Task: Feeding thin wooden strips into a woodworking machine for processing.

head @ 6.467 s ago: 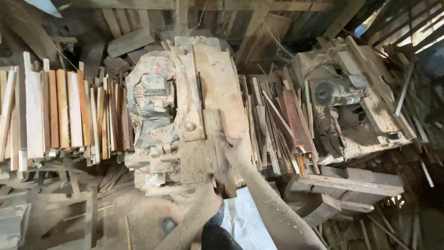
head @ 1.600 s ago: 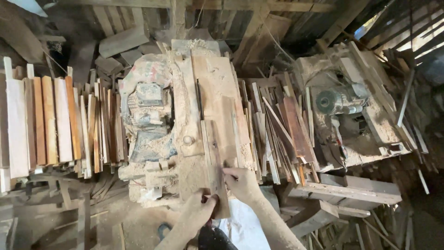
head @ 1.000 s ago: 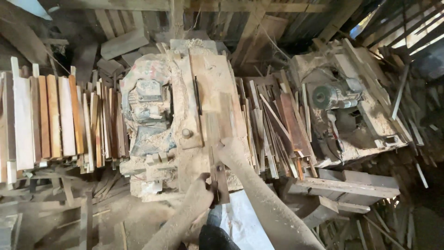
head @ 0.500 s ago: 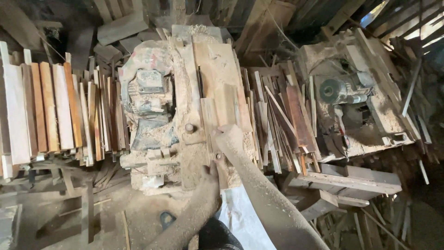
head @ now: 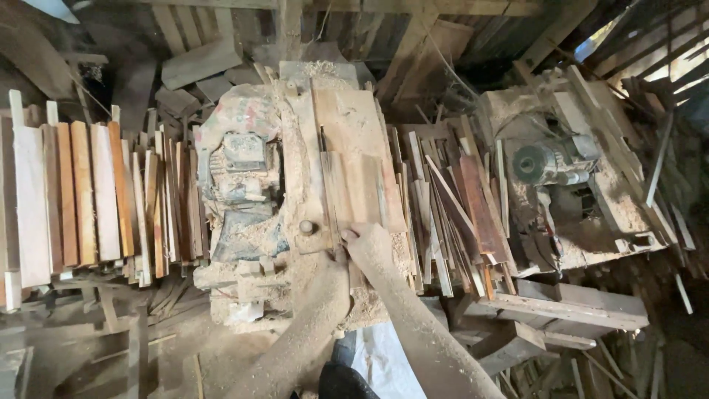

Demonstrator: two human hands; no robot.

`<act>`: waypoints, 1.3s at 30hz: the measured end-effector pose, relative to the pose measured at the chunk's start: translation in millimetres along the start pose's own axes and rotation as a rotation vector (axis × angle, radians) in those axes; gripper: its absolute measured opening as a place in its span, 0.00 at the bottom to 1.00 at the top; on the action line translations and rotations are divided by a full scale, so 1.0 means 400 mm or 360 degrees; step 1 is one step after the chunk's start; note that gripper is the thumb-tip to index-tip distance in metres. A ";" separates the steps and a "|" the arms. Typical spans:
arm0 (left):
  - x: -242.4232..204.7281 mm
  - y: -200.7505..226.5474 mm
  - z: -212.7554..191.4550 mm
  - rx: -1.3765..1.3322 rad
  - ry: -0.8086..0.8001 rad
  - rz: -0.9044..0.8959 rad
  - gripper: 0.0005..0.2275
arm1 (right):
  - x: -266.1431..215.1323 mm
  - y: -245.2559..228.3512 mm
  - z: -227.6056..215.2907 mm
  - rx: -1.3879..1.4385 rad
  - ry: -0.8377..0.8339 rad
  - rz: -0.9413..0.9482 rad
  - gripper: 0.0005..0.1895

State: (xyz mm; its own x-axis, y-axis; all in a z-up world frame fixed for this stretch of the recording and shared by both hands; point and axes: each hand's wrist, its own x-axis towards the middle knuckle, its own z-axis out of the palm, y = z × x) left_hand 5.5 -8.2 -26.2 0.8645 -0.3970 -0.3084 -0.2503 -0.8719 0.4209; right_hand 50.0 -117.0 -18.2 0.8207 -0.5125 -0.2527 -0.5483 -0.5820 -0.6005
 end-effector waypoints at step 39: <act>-0.049 0.341 -0.121 -0.0804 -0.0530 -0.0372 0.32 | -0.014 0.276 -0.388 0.0066 0.0634 -0.0389 0.21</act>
State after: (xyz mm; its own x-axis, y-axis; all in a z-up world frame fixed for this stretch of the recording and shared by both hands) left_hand -24.5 -105.5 78.4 0.6695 -0.3514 -0.6544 0.2344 -0.7361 0.6350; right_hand -40.0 -276.4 34.5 0.7947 -0.5710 0.2060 -0.3334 -0.6942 -0.6379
